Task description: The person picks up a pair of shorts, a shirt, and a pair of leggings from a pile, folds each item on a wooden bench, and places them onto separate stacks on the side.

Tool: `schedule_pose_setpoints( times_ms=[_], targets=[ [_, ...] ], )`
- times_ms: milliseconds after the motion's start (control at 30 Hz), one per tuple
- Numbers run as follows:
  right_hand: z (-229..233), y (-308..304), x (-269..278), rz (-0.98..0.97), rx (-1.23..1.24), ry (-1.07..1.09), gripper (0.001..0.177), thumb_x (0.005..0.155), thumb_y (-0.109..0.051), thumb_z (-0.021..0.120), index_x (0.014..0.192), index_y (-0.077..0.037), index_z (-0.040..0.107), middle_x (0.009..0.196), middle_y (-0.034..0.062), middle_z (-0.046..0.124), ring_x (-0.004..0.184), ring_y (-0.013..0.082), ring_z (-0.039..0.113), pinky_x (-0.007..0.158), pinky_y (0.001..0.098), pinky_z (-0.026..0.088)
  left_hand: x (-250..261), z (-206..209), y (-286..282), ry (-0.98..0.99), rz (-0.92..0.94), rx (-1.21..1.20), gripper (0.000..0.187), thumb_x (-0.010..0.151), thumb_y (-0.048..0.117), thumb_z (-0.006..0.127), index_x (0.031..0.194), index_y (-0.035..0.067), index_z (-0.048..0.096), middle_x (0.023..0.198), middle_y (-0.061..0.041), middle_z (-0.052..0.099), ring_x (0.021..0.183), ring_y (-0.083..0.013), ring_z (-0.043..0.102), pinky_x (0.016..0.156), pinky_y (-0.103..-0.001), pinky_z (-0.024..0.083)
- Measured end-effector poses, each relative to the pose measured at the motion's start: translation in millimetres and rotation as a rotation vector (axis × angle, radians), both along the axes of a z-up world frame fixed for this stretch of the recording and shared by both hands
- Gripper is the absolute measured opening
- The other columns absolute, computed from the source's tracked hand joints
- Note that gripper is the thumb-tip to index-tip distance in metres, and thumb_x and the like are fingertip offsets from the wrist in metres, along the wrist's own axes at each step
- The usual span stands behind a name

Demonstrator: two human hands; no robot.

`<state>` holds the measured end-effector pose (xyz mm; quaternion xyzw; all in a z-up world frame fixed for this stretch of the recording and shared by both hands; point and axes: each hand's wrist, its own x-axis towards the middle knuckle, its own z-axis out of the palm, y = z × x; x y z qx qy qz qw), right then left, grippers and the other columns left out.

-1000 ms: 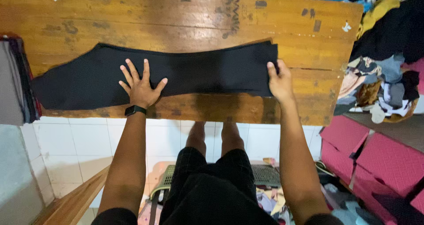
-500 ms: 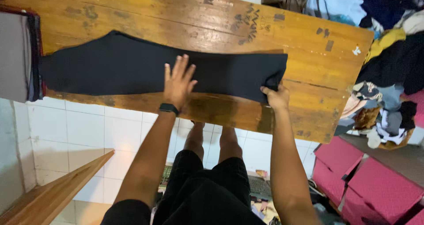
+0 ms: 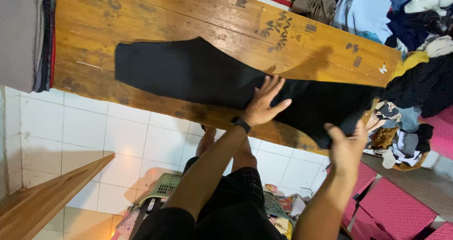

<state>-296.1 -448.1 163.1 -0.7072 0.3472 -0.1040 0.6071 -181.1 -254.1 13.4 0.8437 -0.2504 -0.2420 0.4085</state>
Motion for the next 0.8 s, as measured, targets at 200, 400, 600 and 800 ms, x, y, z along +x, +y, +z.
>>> schedule_pose_setpoints(
  times_ms=[200, 400, 600, 800],
  targets=[
    [16, 164, 62, 0.594, -0.039, 0.062, 0.048, 0.085, -0.010, 0.079, 0.129, -0.003, 0.062, 0.158, 0.0192, 0.046, 0.092, 0.0214, 0.076, 0.075, 0.0282, 0.060, 5, 16, 58, 0.219, 0.272, -0.220, 0.084, 0.093, 0.053, 0.065, 0.157, 0.009, 0.035, 0.161, -0.019, 0.026, 0.149, -0.0383, 0.021, 0.114, -0.063, 0.017],
    [-42, 188, 82, 0.541, -0.484, 0.188, 0.050, 0.097, -0.027, 0.072, 0.140, -0.004, 0.060, 0.162, 0.0258, 0.035, 0.146, 0.0425, 0.041, 0.115, 0.0483, 0.039, 57, -23, 146, 0.644, 0.733, -0.532, 0.080, 0.092, 0.043, 0.070, 0.155, 0.007, 0.037, 0.151, -0.017, 0.039, 0.140, -0.0327, 0.035, 0.111, -0.053, 0.028],
    [-138, 189, 66, 0.723, -0.647, 0.228, 0.050, 0.103, -0.024, 0.064, 0.149, -0.007, 0.054, 0.166, 0.0263, 0.028, 0.151, 0.0489, 0.026, 0.120, 0.0572, 0.019, 75, -54, 205, 0.917, 0.864, -0.734, 0.077, 0.091, 0.034, 0.074, 0.153, 0.005, 0.040, 0.141, -0.014, 0.052, 0.131, -0.0272, 0.049, 0.109, -0.043, 0.039],
    [-157, 164, 58, 0.508, -0.792, 0.032, 0.043, 0.104, -0.015, 0.060, 0.147, -0.006, 0.056, 0.168, 0.0245, 0.028, 0.156, 0.0460, 0.028, 0.129, 0.0560, 0.023, 71, -35, 220, 0.455, 0.630, -0.350, 0.079, 0.083, 0.026, 0.081, 0.148, 0.004, 0.042, 0.123, -0.012, 0.064, 0.116, -0.0271, 0.064, 0.102, -0.038, 0.053]
  ],
)
